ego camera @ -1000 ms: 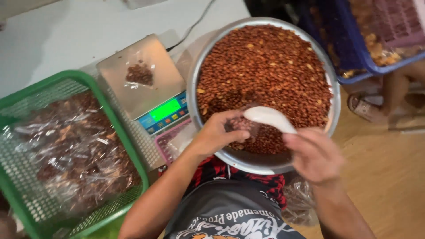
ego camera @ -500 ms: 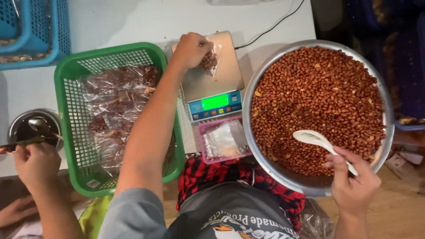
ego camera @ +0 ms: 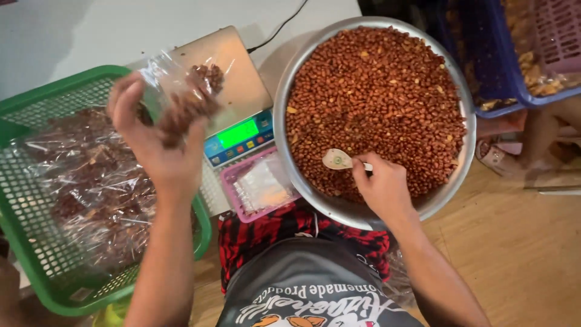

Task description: Scooping roasted peanuts into small plastic bags and weighing them on a digital scale for packaging.

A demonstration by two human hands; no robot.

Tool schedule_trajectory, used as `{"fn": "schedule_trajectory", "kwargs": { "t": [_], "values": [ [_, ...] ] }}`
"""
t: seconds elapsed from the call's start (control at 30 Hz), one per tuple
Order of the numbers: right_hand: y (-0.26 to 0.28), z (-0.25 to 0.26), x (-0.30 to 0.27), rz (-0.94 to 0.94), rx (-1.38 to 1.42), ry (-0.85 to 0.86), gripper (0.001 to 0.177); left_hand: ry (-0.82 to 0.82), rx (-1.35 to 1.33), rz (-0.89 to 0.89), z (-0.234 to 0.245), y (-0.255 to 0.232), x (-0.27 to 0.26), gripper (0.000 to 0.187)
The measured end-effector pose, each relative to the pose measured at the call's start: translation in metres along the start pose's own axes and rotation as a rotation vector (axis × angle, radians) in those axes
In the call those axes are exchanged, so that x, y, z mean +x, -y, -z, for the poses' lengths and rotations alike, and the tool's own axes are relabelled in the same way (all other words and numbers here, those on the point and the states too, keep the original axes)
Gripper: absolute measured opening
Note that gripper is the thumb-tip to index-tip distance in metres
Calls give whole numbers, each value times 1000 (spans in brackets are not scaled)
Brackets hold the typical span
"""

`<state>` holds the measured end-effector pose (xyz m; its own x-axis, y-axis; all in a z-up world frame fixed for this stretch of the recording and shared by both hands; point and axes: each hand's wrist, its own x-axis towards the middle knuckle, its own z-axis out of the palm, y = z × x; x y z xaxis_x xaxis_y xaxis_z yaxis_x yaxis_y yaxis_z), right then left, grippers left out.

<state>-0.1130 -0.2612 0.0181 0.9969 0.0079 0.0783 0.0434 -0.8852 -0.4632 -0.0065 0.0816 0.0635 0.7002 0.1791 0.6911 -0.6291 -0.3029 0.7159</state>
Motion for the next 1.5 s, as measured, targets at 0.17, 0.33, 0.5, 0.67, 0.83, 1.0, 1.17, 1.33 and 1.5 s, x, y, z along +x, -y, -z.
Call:
{"fn": "schedule_trajectory", "kwargs": {
  "t": [0.17, 0.33, 0.5, 0.67, 0.83, 1.0, 1.17, 1.33, 1.5],
  "values": [
    [0, 1, 2, -61, 53, -4, 15, 137, -506, 590, -5, -49, -27, 104],
    [6, 15, 2, -199, 113, 44, 20, 251, -779, 748, -21, -41, -48, 96],
    [15, 35, 4, -332, 176, 95, 21, 542, -738, 746, -44, -44, -59, 89],
    [0, 37, -1, -213, 281, 1, 20, 515, -746, 781, -64, -37, -71, 85],
    [-1, 41, -1, -166, 225, -58, 17, 526, -634, 778, -69, -44, -70, 82],
    [1, 50, 3, -103, 165, -93, 17, 630, -404, 680, -72, -47, -64, 75],
    [-1, 55, 7, -33, 84, -85, 16, 682, -312, 646, -75, -55, -59, 73],
    [-9, 53, 11, 12, 47, -96, 14, 699, -274, 662, -74, -58, -55, 71],
    [-2, 54, 12, -51, 147, -105, 14, 700, -253, 627, -73, -51, -63, 73]
  ]
}}
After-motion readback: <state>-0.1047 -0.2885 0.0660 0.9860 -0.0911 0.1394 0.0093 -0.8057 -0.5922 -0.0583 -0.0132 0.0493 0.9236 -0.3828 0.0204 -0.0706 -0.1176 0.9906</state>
